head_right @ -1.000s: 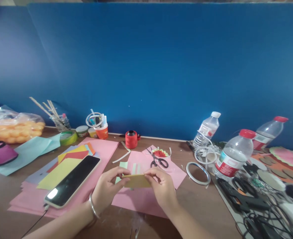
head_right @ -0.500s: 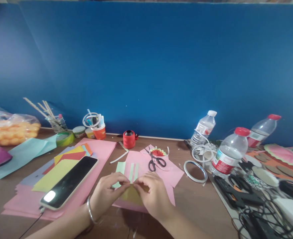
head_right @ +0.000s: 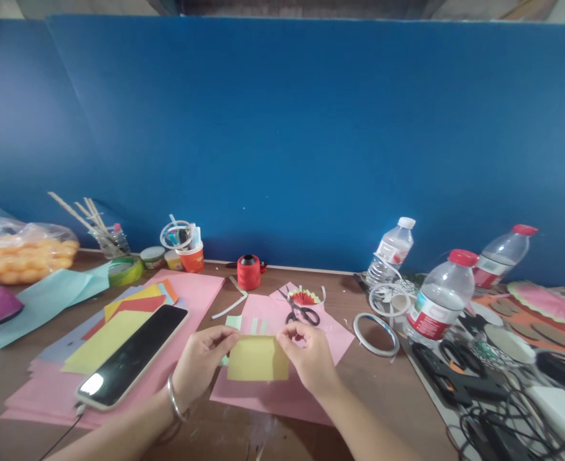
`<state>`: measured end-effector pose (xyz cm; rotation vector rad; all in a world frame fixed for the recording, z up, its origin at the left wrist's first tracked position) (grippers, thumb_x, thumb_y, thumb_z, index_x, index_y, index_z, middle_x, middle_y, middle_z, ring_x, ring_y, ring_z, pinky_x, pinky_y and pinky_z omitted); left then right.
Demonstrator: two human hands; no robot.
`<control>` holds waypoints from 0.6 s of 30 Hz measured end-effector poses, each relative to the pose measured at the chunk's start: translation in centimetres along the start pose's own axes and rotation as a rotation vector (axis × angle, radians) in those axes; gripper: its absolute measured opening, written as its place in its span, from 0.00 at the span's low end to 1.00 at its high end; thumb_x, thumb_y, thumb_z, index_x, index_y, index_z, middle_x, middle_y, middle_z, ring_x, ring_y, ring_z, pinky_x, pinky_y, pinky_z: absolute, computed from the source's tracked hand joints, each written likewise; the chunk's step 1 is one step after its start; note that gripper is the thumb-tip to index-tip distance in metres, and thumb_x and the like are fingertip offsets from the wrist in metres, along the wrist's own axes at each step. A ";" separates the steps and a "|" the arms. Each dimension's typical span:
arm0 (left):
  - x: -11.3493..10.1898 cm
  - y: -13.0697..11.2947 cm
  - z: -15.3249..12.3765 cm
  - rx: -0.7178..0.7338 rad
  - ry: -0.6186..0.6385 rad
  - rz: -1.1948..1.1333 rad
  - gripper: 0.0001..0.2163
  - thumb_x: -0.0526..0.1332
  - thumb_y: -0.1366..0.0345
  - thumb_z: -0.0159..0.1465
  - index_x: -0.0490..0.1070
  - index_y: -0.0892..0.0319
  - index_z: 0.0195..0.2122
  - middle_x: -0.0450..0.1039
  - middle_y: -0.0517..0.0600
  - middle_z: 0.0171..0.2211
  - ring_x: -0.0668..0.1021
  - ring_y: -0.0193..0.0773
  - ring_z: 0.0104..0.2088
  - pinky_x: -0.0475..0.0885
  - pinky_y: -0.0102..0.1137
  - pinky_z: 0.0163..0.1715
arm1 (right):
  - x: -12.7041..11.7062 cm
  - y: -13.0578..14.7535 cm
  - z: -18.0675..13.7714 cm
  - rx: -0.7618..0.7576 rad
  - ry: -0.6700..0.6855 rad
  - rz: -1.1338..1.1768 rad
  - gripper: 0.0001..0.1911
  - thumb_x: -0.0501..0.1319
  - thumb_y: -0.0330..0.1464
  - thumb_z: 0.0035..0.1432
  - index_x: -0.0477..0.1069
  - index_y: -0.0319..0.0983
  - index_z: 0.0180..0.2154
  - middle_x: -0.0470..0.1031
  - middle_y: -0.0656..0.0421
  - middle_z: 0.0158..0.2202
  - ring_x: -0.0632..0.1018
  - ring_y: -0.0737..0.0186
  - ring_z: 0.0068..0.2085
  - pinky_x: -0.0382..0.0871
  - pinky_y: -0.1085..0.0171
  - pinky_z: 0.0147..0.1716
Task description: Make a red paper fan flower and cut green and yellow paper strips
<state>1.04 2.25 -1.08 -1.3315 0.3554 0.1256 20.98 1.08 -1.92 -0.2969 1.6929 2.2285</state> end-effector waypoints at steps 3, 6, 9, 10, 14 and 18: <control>0.0 -0.1 0.0 0.039 -0.014 0.034 0.08 0.56 0.66 0.57 0.75 0.58 0.32 0.76 0.48 0.29 0.76 0.37 0.31 0.69 0.27 0.31 | 0.1 -0.1 0.0 -0.005 0.016 0.043 0.07 0.58 0.34 0.50 0.71 0.37 0.26 0.71 0.59 0.24 0.71 0.62 0.29 0.64 0.66 0.30; 0.0 0.0 0.0 0.059 -0.038 0.042 0.07 0.57 0.67 0.56 0.74 0.58 0.32 0.76 0.48 0.30 0.76 0.38 0.31 0.70 0.28 0.32 | 0.4 -0.1 0.0 0.046 0.067 0.184 0.08 0.57 0.35 0.52 0.70 0.37 0.33 0.72 0.59 0.28 0.72 0.63 0.30 0.64 0.67 0.29; 0.2 0.5 0.0 0.030 -0.049 0.028 0.06 0.59 0.68 0.54 0.73 0.59 0.33 0.75 0.49 0.29 0.76 0.38 0.30 0.70 0.28 0.30 | 0.7 -0.2 0.0 0.114 0.137 0.271 0.11 0.58 0.36 0.52 0.69 0.37 0.36 0.72 0.59 0.29 0.72 0.64 0.30 0.65 0.68 0.28; 0.3 0.6 0.0 0.023 -0.048 0.022 0.07 0.60 0.68 0.53 0.73 0.60 0.33 0.75 0.49 0.29 0.76 0.38 0.30 0.70 0.28 0.29 | 0.8 -0.2 0.0 0.126 0.149 0.271 0.10 0.59 0.36 0.52 0.70 0.37 0.35 0.72 0.59 0.29 0.72 0.64 0.30 0.65 0.68 0.28; 0.5 1.1 0.1 0.032 -0.028 -0.030 0.08 0.60 0.71 0.52 0.72 0.60 0.33 0.75 0.50 0.32 0.76 0.39 0.32 0.71 0.29 0.33 | 1.0 -0.7 0.1 0.146 0.139 0.267 0.08 0.62 0.34 0.48 0.71 0.37 0.31 0.73 0.59 0.29 0.73 0.62 0.31 0.66 0.67 0.30; 0.6 1.4 0.1 0.030 -0.007 -0.058 0.08 0.60 0.71 0.51 0.72 0.60 0.34 0.75 0.50 0.32 0.76 0.39 0.32 0.71 0.30 0.33 | 1.1 -0.9 0.2 0.141 0.100 0.279 0.09 0.64 0.33 0.44 0.71 0.36 0.31 0.74 0.58 0.30 0.74 0.60 0.32 0.67 0.65 0.31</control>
Point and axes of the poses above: each hand's wrist, its own z-axis towards the middle knuckle, its own x-axis out of the palm, y = z × x, the point moved 1 cm from there along z, towards the middle knuckle
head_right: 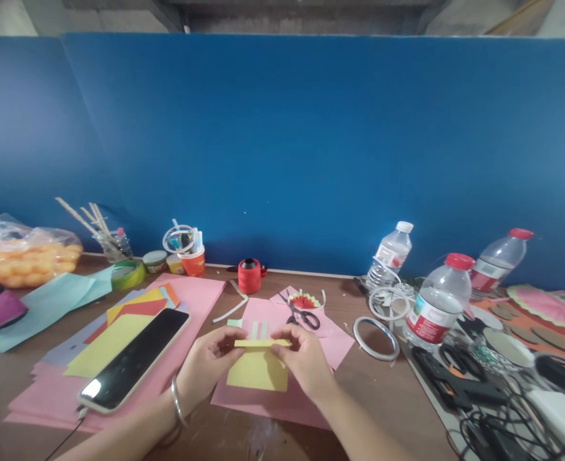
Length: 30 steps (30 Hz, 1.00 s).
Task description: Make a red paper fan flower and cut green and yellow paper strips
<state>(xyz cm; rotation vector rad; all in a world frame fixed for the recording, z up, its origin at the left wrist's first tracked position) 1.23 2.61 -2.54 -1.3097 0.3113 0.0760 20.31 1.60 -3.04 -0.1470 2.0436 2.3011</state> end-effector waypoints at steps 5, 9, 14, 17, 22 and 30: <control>0.1 0.1 0.1 -0.056 0.006 -0.034 0.09 0.61 0.70 0.50 0.72 0.61 0.34 0.74 0.50 0.29 0.75 0.38 0.30 0.70 0.30 0.31 | 0.0 0.2 -0.1 0.013 -0.085 -0.057 0.07 0.63 0.32 0.44 0.72 0.37 0.29 0.73 0.59 0.28 0.73 0.62 0.29 0.66 0.66 0.29; 0.1 -0.2 0.1 -0.077 0.016 -0.089 0.07 0.61 0.69 0.50 0.71 0.62 0.32 0.73 0.50 0.28 0.74 0.37 0.28 0.68 0.28 0.27 | 0.3 0.2 -0.2 0.008 -0.086 -0.076 0.05 0.61 0.30 0.44 0.71 0.37 0.28 0.72 0.60 0.25 0.73 0.63 0.27 0.65 0.68 0.26; 0.1 -0.5 0.1 -0.068 0.007 -0.037 0.04 0.61 0.69 0.51 0.70 0.62 0.29 0.72 0.49 0.26 0.73 0.36 0.27 0.66 0.27 0.27 | 0.6 0.3 -0.5 -0.008 -0.078 -0.089 0.04 0.60 0.29 0.45 0.71 0.38 0.28 0.73 0.61 0.26 0.73 0.63 0.28 0.66 0.68 0.27; 0.1 -0.5 0.1 -0.059 0.002 -0.020 0.04 0.60 0.69 0.52 0.70 0.61 0.29 0.72 0.49 0.27 0.73 0.37 0.29 0.66 0.28 0.28 | 0.7 0.6 -0.8 -0.024 -0.065 -0.079 0.06 0.60 0.29 0.46 0.71 0.38 0.31 0.74 0.58 0.31 0.74 0.61 0.32 0.67 0.67 0.31; 0.1 0.0 0.2 -0.030 0.011 0.016 0.03 0.60 0.69 0.52 0.70 0.62 0.29 0.72 0.49 0.26 0.73 0.36 0.28 0.66 0.28 0.29 | 1.0 1.0 -1.1 -0.012 -0.034 -0.077 0.07 0.59 0.29 0.48 0.71 0.37 0.32 0.75 0.56 0.33 0.75 0.59 0.35 0.67 0.65 0.33; 0.1 -0.1 0.1 -0.095 0.004 -0.015 0.04 0.61 0.68 0.52 0.71 0.62 0.28 0.72 0.49 0.25 0.73 0.35 0.26 0.67 0.27 0.26 | 0.3 -0.1 -0.4 -0.018 -0.131 -0.234 0.06 0.59 0.32 0.48 0.71 0.38 0.30 0.74 0.58 0.28 0.74 0.59 0.29 0.66 0.64 0.29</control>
Point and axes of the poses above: each hand's wrist, its own z-axis towards the middle knuckle, its own x-axis out of the palm, y = z × x, the point moved 1 cm from there along z, towards the middle knuckle
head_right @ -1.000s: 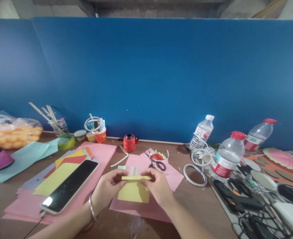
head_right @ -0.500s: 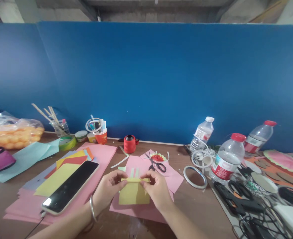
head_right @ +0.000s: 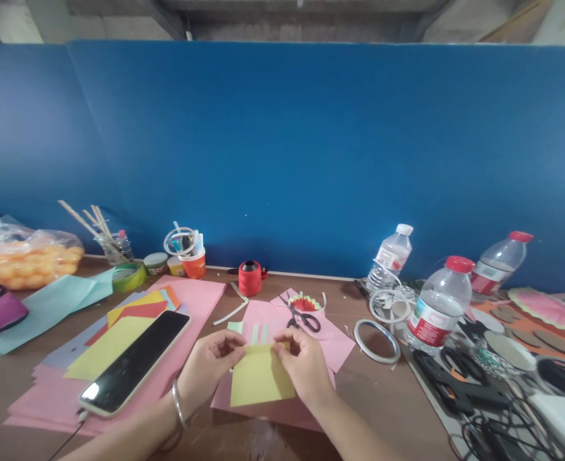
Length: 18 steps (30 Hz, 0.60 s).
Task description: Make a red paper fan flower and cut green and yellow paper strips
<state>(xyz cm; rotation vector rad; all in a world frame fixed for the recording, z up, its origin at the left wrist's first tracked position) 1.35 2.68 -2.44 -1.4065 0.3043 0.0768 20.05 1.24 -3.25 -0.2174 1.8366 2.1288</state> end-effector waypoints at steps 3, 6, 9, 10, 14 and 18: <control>-0.1 -0.3 0.1 -0.020 -0.024 -0.036 0.04 0.60 0.68 0.51 0.71 0.62 0.28 0.73 0.49 0.25 0.73 0.36 0.26 0.68 0.27 0.27 | -0.4 -0.7 0.6 0.002 -0.038 0.032 0.07 0.60 0.33 0.48 0.71 0.37 0.31 0.74 0.57 0.27 0.74 0.59 0.30 0.67 0.64 0.30; -0.2 -0.3 0.3 -0.033 -0.037 -0.047 0.06 0.61 0.68 0.51 0.71 0.63 0.30 0.73 0.49 0.24 0.74 0.36 0.27 0.68 0.28 0.27 | -0.5 -1.0 0.8 -0.010 -0.051 0.090 0.07 0.60 0.32 0.47 0.70 0.36 0.30 0.75 0.56 0.29 0.75 0.58 0.32 0.67 0.63 0.32; -0.1 0.0 0.4 -0.033 0.005 0.006 0.06 0.60 0.68 0.51 0.72 0.62 0.30 0.73 0.49 0.24 0.74 0.37 0.26 0.67 0.27 0.26 | -0.3 -0.6 0.5 -0.040 -0.027 0.070 0.06 0.59 0.32 0.49 0.69 0.37 0.31 0.74 0.56 0.29 0.75 0.59 0.31 0.67 0.63 0.32; 0.0 0.1 0.4 -0.020 0.018 0.047 0.05 0.60 0.68 0.51 0.72 0.62 0.29 0.74 0.49 0.24 0.73 0.37 0.26 0.67 0.27 0.26 | -0.3 -0.3 0.2 -0.062 -0.017 0.043 0.05 0.58 0.32 0.50 0.69 0.37 0.31 0.74 0.57 0.29 0.74 0.59 0.30 0.67 0.64 0.31; 0.2 -0.3 -0.3 0.082 0.051 0.241 0.05 0.57 0.69 0.53 0.73 0.60 0.24 0.73 0.47 0.22 0.71 0.35 0.24 0.63 0.26 0.24 | -0.1 1.6 -1.0 -0.336 -0.004 -0.156 0.06 0.55 0.26 0.50 0.68 0.39 0.32 0.72 0.57 0.33 0.72 0.59 0.36 0.64 0.62 0.37; 0.7 -1.3 -1.5 0.196 0.121 0.335 0.06 0.56 0.70 0.53 0.73 0.59 0.25 0.72 0.46 0.22 0.70 0.33 0.22 0.61 0.25 0.22 | 0.6 3.2 -2.1 -0.507 0.063 -0.374 0.07 0.56 0.22 0.47 0.67 0.39 0.27 0.70 0.60 0.28 0.70 0.61 0.34 0.60 0.64 0.35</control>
Point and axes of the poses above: each hand's wrist, its own z-axis towards the middle knuckle, its own x-axis out of the palm, y = z × x, the point moved 1 cm from there along z, towards the middle knuckle
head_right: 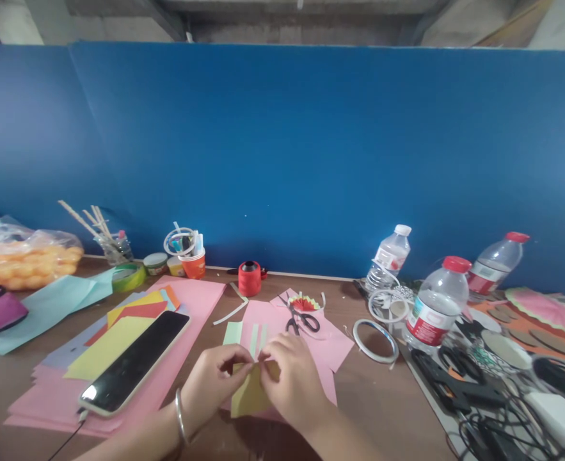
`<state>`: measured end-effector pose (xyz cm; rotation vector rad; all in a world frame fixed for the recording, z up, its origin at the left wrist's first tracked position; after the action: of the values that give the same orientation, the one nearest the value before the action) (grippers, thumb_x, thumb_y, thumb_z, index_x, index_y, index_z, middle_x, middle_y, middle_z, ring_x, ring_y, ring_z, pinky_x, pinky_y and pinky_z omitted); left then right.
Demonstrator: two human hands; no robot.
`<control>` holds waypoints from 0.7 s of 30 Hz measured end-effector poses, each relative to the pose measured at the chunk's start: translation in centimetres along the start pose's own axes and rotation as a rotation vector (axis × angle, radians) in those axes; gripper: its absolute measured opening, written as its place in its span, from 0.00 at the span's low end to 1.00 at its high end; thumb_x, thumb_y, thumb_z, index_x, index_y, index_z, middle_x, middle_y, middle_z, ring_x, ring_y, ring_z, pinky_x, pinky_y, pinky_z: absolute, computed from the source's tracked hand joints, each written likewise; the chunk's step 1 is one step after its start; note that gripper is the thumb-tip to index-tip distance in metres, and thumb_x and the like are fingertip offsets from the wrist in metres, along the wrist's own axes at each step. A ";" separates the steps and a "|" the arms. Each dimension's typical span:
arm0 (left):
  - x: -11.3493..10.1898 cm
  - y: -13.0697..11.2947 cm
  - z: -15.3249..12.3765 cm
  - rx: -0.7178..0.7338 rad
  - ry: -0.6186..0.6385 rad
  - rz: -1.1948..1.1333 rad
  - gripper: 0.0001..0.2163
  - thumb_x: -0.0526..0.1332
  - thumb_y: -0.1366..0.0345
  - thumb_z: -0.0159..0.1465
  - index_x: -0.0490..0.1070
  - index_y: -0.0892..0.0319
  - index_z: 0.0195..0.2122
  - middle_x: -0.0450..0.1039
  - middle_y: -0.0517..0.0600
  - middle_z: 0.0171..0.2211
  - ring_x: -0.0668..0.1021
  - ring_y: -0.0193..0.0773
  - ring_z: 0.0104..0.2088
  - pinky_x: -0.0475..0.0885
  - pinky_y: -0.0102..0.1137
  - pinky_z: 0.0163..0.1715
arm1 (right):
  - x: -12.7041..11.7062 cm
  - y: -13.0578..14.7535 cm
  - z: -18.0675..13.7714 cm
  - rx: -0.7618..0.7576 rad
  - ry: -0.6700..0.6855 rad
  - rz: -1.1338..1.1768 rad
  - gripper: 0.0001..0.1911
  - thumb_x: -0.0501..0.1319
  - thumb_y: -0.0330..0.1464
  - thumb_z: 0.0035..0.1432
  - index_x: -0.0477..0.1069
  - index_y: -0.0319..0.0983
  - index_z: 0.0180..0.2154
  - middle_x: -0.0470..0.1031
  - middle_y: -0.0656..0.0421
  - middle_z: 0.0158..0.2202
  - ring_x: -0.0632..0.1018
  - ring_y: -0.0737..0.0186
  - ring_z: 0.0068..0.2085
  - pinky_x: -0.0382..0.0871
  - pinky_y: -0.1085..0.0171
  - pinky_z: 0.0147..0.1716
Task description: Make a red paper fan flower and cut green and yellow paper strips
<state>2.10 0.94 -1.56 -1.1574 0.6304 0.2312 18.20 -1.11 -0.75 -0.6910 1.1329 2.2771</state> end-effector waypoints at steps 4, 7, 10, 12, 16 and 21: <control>0.3 -1.1 -0.5 -0.006 -0.007 0.021 0.06 0.56 0.72 0.53 0.71 0.59 0.22 0.71 0.46 0.20 0.70 0.33 0.21 0.60 0.25 0.21 | 0.3 1.1 -0.1 -0.036 -0.006 -0.090 0.07 0.56 0.21 0.45 0.65 0.39 0.25 0.69 0.61 0.26 0.68 0.62 0.31 0.57 0.65 0.34; 0.4 -1.4 -0.6 -0.009 -0.025 0.016 0.06 0.56 0.71 0.52 0.71 0.59 0.21 0.70 0.45 0.19 0.69 0.33 0.21 0.60 0.25 0.21 | 0.3 1.5 -0.2 -0.009 -0.011 -0.113 0.06 0.56 0.22 0.44 0.63 0.39 0.23 0.67 0.62 0.24 0.68 0.63 0.30 0.56 0.65 0.33; 0.4 -1.1 -0.6 -0.023 -0.053 -0.027 0.06 0.57 0.71 0.52 0.71 0.59 0.22 0.70 0.45 0.19 0.68 0.32 0.20 0.59 0.24 0.19 | 0.2 1.2 -0.1 0.036 -0.018 -0.121 0.06 0.56 0.23 0.43 0.62 0.39 0.22 0.67 0.62 0.24 0.68 0.62 0.30 0.55 0.65 0.34; 0.4 -0.7 -0.5 -0.031 -0.076 -0.056 0.05 0.56 0.71 0.53 0.70 0.59 0.22 0.69 0.45 0.19 0.67 0.32 0.19 0.59 0.24 0.19 | -0.1 0.4 0.2 0.084 -0.016 -0.124 0.06 0.55 0.23 0.43 0.62 0.39 0.21 0.66 0.62 0.23 0.68 0.62 0.30 0.56 0.65 0.33; -0.2 0.3 0.0 -0.038 -0.142 -0.127 0.05 0.56 0.71 0.53 0.69 0.60 0.22 0.70 0.46 0.20 0.70 0.33 0.23 0.62 0.25 0.23 | -1.1 -2.6 0.8 0.140 0.007 -0.081 0.05 0.54 0.24 0.43 0.62 0.39 0.20 0.65 0.62 0.22 0.67 0.63 0.28 0.57 0.67 0.29; -1.2 0.6 0.8 -0.076 -0.199 -0.247 0.03 0.57 0.71 0.53 0.68 0.61 0.23 0.69 0.46 0.22 0.70 0.33 0.25 0.64 0.25 0.25 | -2.1 -4.8 1.2 0.338 -0.153 0.089 0.05 0.54 0.29 0.48 0.63 0.39 0.22 0.67 0.61 0.22 0.68 0.63 0.27 0.59 0.68 0.25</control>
<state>1.09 2.11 -1.16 -1.2557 0.3024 0.1581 22.54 1.96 -1.48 -0.3346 1.4485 2.0934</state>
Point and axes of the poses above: each hand's wrist, its own z-axis towards the middle knuckle, its own x-axis out of the palm, y = z × x, the point moved 1 cm from there along z, towards the middle knuckle
